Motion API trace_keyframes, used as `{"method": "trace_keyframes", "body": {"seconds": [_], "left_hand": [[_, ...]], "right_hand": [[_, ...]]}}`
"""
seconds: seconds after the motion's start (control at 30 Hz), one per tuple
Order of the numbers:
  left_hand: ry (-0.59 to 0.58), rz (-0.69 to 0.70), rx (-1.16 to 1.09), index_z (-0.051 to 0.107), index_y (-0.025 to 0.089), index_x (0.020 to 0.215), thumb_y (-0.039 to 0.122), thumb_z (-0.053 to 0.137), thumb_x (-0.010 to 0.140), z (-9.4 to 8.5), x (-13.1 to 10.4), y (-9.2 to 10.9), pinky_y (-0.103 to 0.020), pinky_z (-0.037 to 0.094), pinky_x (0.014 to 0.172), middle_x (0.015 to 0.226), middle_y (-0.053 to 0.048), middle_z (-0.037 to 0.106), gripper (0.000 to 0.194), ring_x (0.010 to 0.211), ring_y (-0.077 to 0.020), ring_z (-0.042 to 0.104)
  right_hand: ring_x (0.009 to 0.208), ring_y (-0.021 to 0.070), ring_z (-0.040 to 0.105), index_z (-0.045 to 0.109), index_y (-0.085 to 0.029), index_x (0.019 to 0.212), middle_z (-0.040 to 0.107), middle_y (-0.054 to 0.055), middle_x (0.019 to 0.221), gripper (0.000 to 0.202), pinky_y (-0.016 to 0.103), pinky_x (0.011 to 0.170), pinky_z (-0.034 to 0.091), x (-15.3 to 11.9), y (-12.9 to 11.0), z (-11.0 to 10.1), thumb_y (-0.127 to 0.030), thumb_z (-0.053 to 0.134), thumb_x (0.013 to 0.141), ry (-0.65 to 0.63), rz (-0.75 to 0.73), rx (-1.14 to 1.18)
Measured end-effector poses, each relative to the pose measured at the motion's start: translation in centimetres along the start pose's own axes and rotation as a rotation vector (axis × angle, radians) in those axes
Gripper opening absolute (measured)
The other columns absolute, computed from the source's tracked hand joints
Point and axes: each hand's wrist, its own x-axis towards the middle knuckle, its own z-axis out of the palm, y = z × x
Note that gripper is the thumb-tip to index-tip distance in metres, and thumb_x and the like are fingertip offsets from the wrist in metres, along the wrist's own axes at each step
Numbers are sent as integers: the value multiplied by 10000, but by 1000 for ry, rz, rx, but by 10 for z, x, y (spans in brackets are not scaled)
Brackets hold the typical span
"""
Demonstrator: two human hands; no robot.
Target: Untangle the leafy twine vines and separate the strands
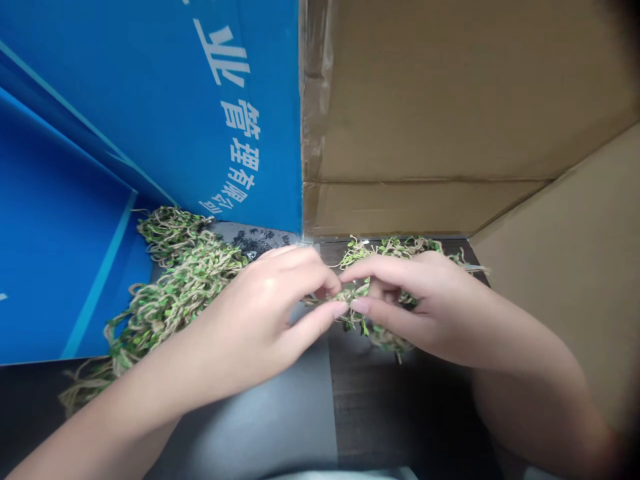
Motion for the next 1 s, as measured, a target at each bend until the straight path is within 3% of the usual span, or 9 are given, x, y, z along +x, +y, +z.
{"method": "trace_keyframes", "body": {"seconds": [0.2, 0.47, 0.67, 0.83, 1.0], "left_hand": [[-36, 6, -18, 719, 218, 995, 290, 579, 1071, -2, 3, -3, -281, 417, 826, 954, -6, 682, 175, 906, -145, 595], [-54, -10, 34, 731, 224, 979, 294, 583, 1071, 0, 1, -1, -309, 384, 842, 954, -11, 680, 188, 923, -162, 587], [-51, -5, 66, 709, 223, 965, 285, 572, 1071, 4, 2, 0, -319, 380, 832, 948, -8, 675, 184, 915, -166, 578], [62, -37, 160, 654, 195, 1067, 261, 603, 1021, 6, 0, 7, -339, 410, 880, 1072, -48, 662, 95, 1014, -207, 584], [-35, -46, 147, 649, 182, 921, 230, 537, 1012, 3, 0, 15, -305, 381, 722, 847, -20, 625, 152, 767, -161, 547]], "right_hand": [[838, 109, 698, 743, -251, 1036, 772, -51, 937, 148, 253, 767, 450, -1, -1, -1, -244, 600, 1074, 45, -142, -168], [827, 115, 683, 739, -230, 1033, 764, -43, 926, 131, 262, 765, 457, -1, 1, -1, -208, 612, 1059, 58, -175, -186], [752, 119, 645, 720, -218, 908, 724, -41, 828, 154, 286, 697, 444, 1, 2, 4, -170, 616, 1012, 43, -161, -214], [652, 138, 560, 669, -194, 793, 632, -27, 701, 168, 319, 644, 406, 2, 0, 11, -109, 595, 917, 126, -181, -326], [645, 156, 517, 632, -181, 764, 623, 13, 724, 231, 347, 645, 394, 1, -6, 14, -128, 549, 973, 140, -285, -417]]}}
